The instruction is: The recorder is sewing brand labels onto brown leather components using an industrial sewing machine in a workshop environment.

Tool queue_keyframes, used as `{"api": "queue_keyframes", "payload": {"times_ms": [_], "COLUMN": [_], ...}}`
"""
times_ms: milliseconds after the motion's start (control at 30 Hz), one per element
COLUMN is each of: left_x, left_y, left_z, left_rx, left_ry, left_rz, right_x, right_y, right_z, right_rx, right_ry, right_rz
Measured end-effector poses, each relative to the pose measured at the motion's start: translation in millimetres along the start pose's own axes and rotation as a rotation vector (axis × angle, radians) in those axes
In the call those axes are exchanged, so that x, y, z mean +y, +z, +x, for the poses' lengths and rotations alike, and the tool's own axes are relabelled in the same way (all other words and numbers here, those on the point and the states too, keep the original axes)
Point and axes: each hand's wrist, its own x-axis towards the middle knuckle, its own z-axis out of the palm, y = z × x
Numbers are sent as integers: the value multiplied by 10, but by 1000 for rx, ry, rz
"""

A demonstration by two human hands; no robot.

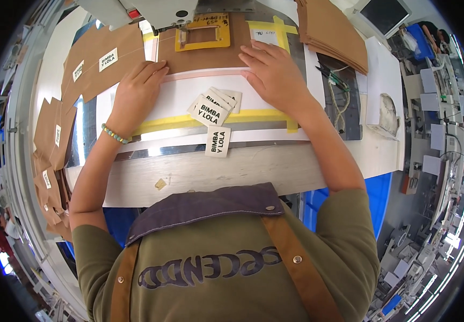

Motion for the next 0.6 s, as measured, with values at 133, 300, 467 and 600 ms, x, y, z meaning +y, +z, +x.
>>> {"api": "queue_keyframes", "payload": {"times_ms": [133,300,467,600], "left_x": [138,157,162,175], "left_y": [-122,-169,-167,-188], "left_z": [-82,-171,-202,-182], "left_rx": [-75,-204,-161,-125], "left_ry": [-134,-202,-238,-275], "left_rz": [-171,-223,-305,-349], "right_x": [2,-49,-45,26], "right_y": [6,6,-23,-46], "right_z": [-138,-207,-241,-232], "right_rx": [-132,-178,-72,-103], "right_ry": [26,29,110,95], "right_rz": [43,39,197,154]}}
